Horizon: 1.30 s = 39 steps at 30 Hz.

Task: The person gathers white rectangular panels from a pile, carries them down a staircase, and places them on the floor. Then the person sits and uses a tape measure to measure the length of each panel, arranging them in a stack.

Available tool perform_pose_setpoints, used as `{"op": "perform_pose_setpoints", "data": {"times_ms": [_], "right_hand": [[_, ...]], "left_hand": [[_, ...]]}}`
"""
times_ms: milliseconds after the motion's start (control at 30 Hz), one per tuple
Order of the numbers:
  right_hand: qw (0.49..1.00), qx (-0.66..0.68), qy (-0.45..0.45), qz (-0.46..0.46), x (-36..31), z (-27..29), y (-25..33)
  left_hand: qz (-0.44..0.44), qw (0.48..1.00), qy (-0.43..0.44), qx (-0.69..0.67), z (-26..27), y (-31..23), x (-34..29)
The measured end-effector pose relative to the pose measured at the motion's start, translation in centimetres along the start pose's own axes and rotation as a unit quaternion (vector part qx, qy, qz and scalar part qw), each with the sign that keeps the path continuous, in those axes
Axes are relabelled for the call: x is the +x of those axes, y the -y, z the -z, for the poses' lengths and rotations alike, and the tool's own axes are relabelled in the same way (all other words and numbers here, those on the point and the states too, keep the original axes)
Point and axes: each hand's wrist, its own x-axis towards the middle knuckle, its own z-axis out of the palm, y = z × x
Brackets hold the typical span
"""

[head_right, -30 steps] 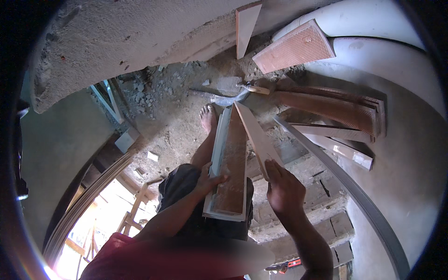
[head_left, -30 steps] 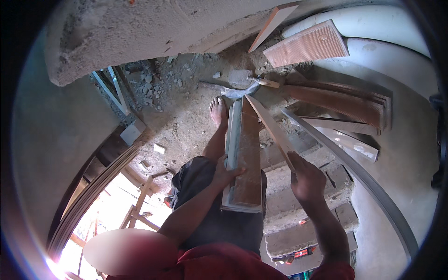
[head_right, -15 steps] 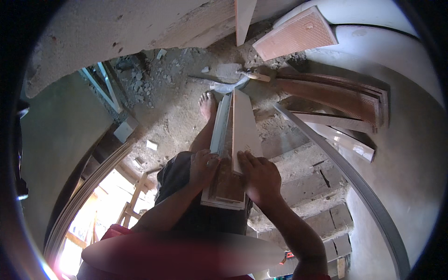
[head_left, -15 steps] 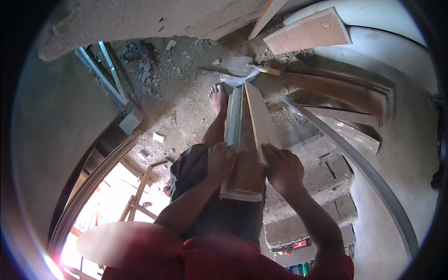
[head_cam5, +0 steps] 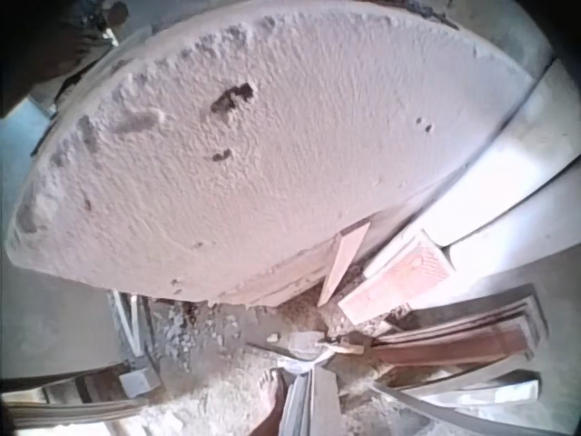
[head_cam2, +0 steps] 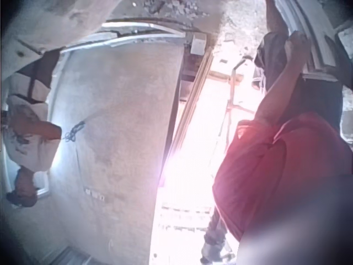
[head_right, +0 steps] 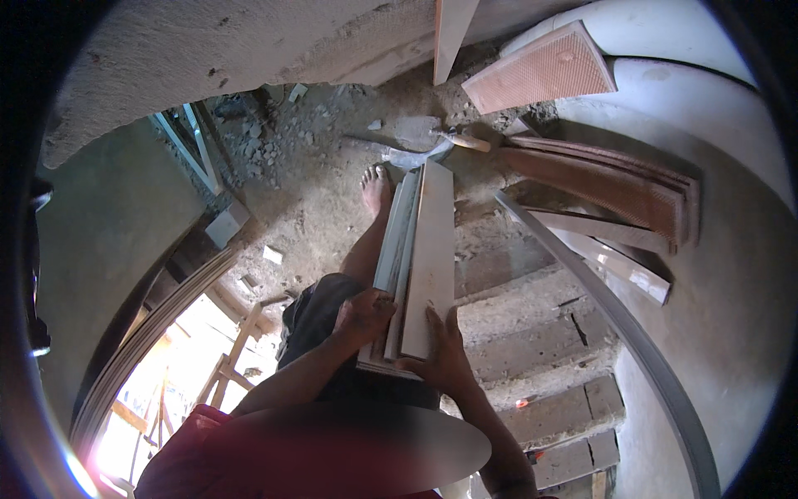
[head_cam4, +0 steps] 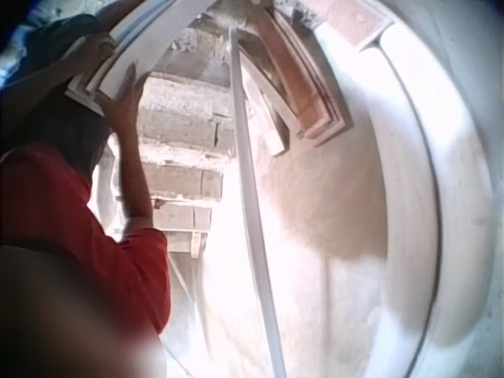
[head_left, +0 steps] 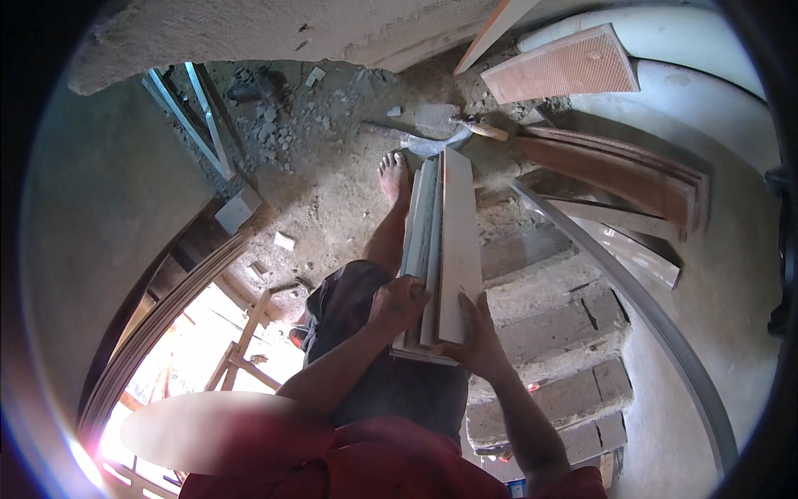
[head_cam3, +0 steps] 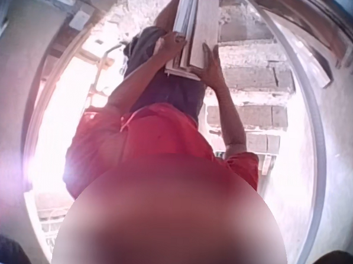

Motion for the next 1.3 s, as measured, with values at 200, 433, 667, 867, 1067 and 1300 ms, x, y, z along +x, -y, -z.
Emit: {"op": "perform_pose_setpoints", "data": {"times_ms": [200,433,667,867,1067,1300], "right_hand": [[0.906,0.324,-0.086,-0.257,0.7,-0.1,-0.9],[0.849,0.405,-0.06,-0.334,2.0,1.5,-1.3],[0.836,0.472,-0.011,-0.279,2.5,3.5,-0.2],[0.775,0.576,0.001,-0.26,3.3,6.6,1.3],[0.72,0.644,-0.029,-0.257,3.2,7.6,0.4],[0.663,0.711,-0.048,-0.23,3.3,8.1,-0.2]], "left_hand": [[0.023,0.998,0.041,0.028,-0.5,-0.2,-0.4],[0.144,0.97,0.132,-0.148,-0.1,-0.5,0.8],[0.137,0.934,0.088,-0.319,-1.7,-2.5,0.6],[-0.219,0.953,-0.192,-0.088,-1.2,-7.2,-2.8],[-0.466,0.854,-0.005,0.231,1.3,-10.9,-2.8],[-0.474,0.726,-0.083,0.492,-2.9,-13.5,-2.9]]}}
